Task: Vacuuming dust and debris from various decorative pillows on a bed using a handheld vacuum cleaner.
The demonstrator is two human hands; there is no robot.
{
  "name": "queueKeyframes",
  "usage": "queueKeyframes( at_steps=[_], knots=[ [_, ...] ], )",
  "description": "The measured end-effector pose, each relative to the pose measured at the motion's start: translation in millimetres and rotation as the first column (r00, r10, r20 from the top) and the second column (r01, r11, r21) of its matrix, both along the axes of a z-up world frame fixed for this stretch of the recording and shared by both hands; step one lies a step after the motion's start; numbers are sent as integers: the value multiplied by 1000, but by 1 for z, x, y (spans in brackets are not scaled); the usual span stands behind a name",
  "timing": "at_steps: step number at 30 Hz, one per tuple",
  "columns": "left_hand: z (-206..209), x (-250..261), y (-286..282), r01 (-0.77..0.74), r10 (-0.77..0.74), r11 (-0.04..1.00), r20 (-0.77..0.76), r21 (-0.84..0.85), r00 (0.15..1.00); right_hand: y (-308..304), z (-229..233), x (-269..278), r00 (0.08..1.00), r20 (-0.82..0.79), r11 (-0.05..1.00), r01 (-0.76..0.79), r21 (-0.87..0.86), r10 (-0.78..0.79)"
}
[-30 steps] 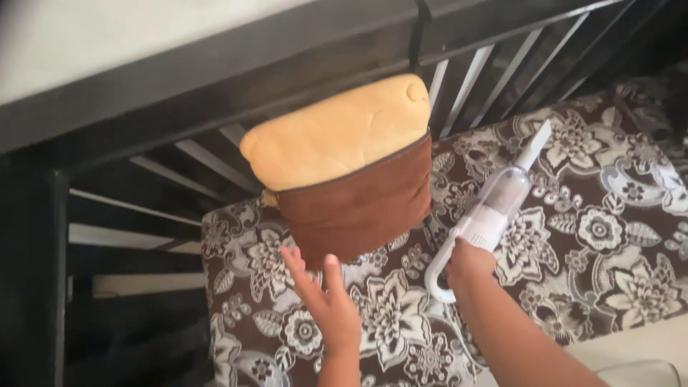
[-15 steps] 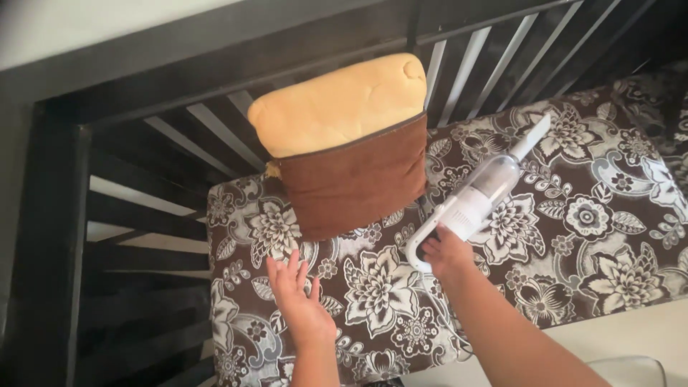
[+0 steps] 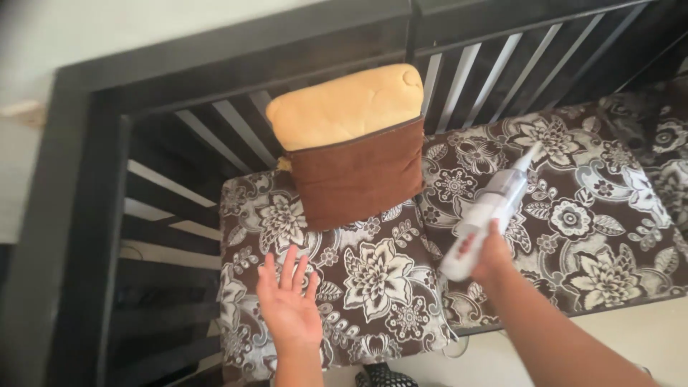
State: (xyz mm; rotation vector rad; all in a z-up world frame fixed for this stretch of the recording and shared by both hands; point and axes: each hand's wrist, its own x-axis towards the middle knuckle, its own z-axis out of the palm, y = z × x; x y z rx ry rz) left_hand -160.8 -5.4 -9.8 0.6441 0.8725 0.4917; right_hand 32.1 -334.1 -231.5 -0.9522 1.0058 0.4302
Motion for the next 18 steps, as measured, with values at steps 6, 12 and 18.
queueKeyframes(
  at_steps=[6,12,18],
  knots=[
    [64,-19,-6,52,-35,992,147,-116,988,-34,134,-54,958,-29,955,-286,-80,284],
    [115,-35,-23,11,21,989,214,-148,977,-20,268,-99,856,35,848,-503,-166,515],
    [147,-51,-49,-25,83,979,282,-204,956,-11,340,-108,733,65,718,-640,-273,678]
  ],
)
